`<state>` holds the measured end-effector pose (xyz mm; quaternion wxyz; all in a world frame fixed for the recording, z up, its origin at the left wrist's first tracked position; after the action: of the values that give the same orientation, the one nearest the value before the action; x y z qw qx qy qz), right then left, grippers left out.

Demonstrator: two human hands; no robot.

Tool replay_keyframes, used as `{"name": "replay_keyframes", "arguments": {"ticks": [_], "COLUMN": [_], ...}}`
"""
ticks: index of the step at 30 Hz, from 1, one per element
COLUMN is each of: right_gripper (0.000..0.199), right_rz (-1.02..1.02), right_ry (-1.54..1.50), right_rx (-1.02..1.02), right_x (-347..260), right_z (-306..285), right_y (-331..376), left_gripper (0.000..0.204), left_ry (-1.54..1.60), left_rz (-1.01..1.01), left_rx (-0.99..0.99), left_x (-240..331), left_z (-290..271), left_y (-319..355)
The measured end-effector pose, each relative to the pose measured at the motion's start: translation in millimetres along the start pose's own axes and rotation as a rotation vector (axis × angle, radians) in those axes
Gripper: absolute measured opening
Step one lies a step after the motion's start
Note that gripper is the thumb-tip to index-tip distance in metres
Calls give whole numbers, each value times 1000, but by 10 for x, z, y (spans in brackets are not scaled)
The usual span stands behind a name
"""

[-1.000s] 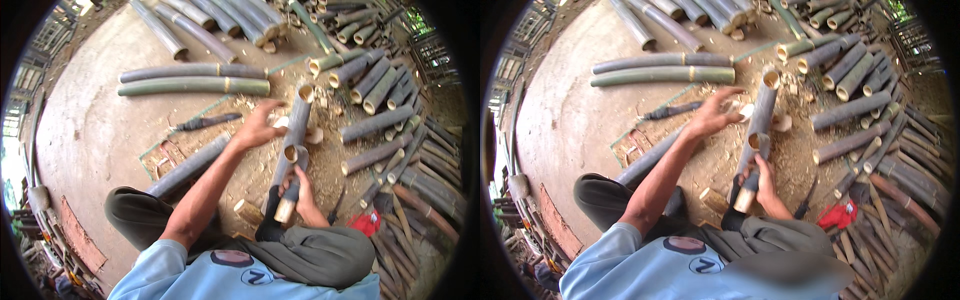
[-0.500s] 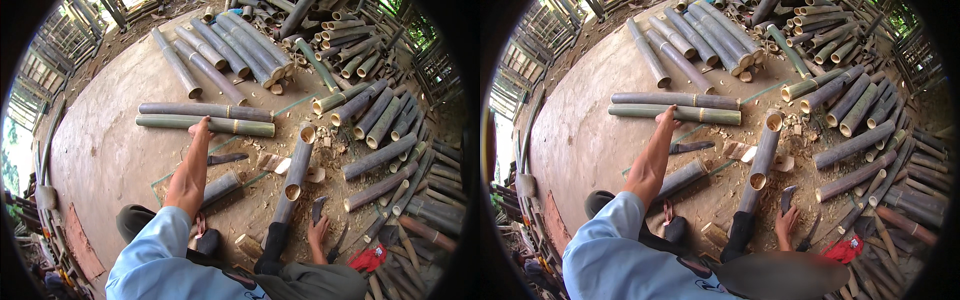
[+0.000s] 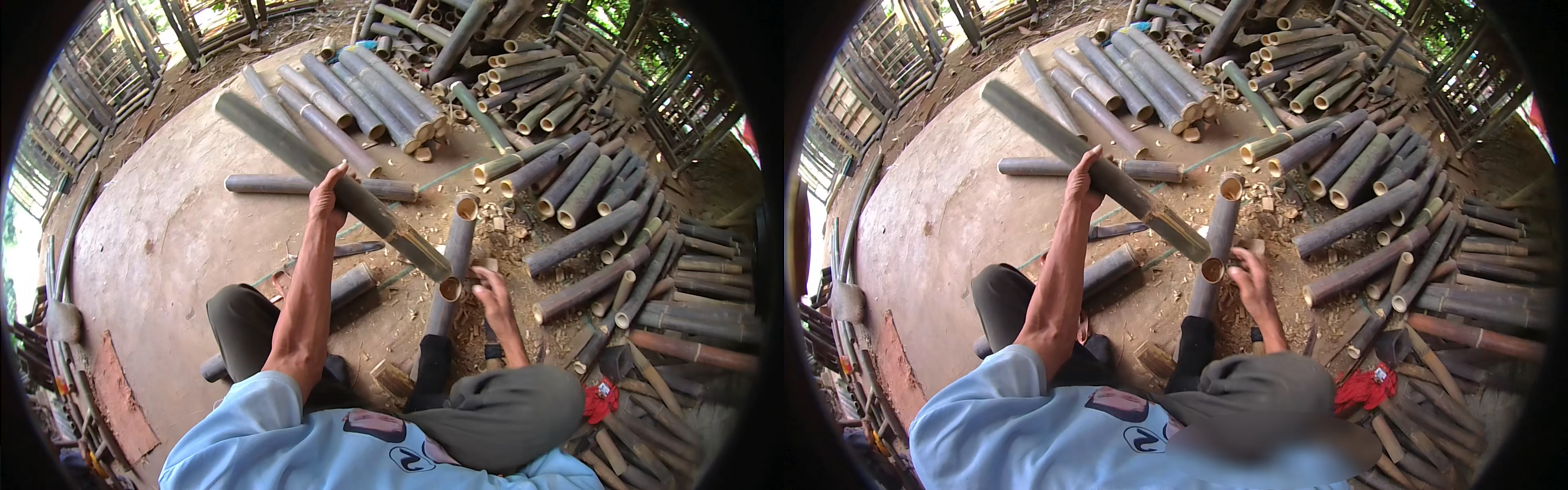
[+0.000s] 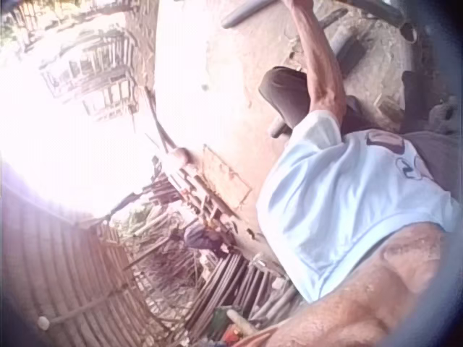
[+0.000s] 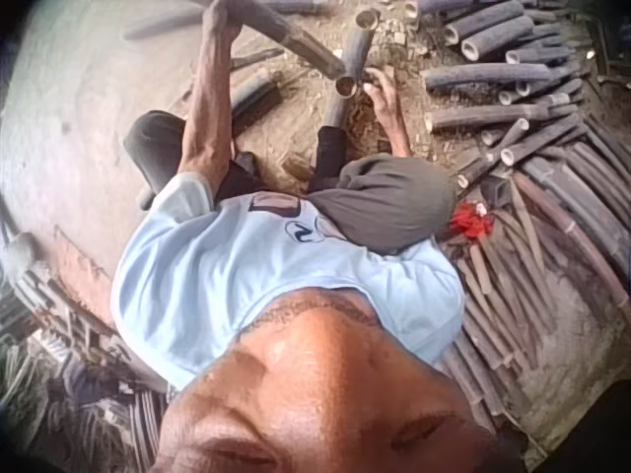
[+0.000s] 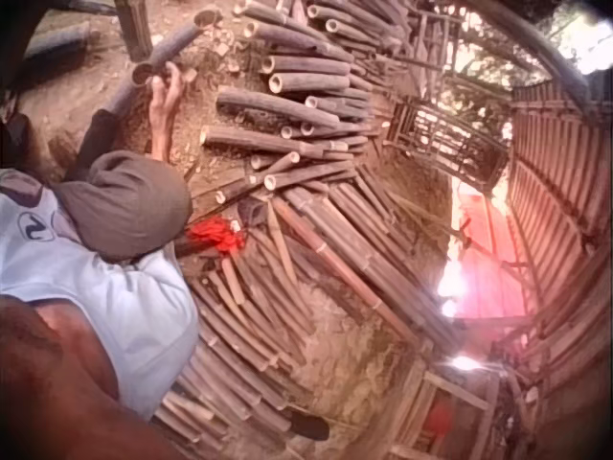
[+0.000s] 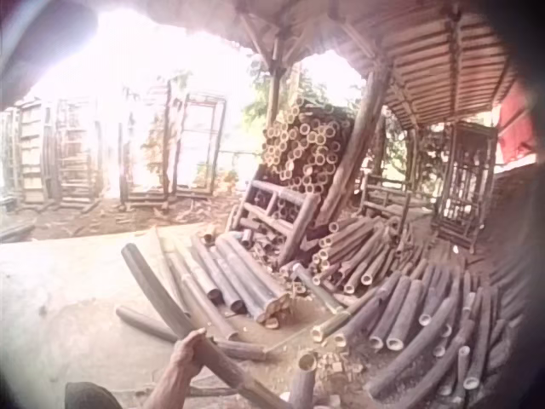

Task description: The person carves and saws bamboo segments using a knife and a hand saw while sitting on the ground.

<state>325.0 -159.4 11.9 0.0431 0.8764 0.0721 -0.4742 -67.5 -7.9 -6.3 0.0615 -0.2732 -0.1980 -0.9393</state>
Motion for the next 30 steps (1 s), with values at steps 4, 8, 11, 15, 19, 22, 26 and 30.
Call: {"name": "replay_keyframes", "arguments": {"ticks": [4,8,11,15,19,22,26,30], "right_gripper": [82,88,83,65,35,53,60,70], "right_rz": [-132,-54,30,33,-13,103,52,47], "right_ry": [57,45,10,-6,196,104,84,68], "right_rx": [-261,-370,-285,-330,-316,-327,-351,-345], "right_x": [-245,-171,17,164,368,519,594,630], "right_z": [261,288,168,122,179,285,275,179], "right_y": [-66,-41,26,-198,-249,-242,-288,-336], "left_gripper": [39,44,45,55,68,70,74,76], "left_ry": [-3,-190,-298,-431,-597,-689,-782,-809], "left_rz": [-120,0,34,66,118,216,262,410], "left_rx": [-444,-653,-710,-996,-1129,-1180,-1177,-1159], "left_x": [-194,-204,-400,-608,-796,-806,-745,-746], "left_z": [922,1775,2181,2504,2526,2486,2509,2526], "left_y": [565,944,1310,1717,2125,2277,2462,2599]}}
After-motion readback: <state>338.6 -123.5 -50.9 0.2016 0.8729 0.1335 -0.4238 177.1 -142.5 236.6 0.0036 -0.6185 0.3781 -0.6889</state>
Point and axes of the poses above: each hand's wrist, its own y-axis away from the middle knuckle, its own z-axis out of the palm, x = y × z, the point moved 7 cm from there along -y, towards the middle knuckle, and after that the axes turned 12 degrees about y, right-handed, at the moved point
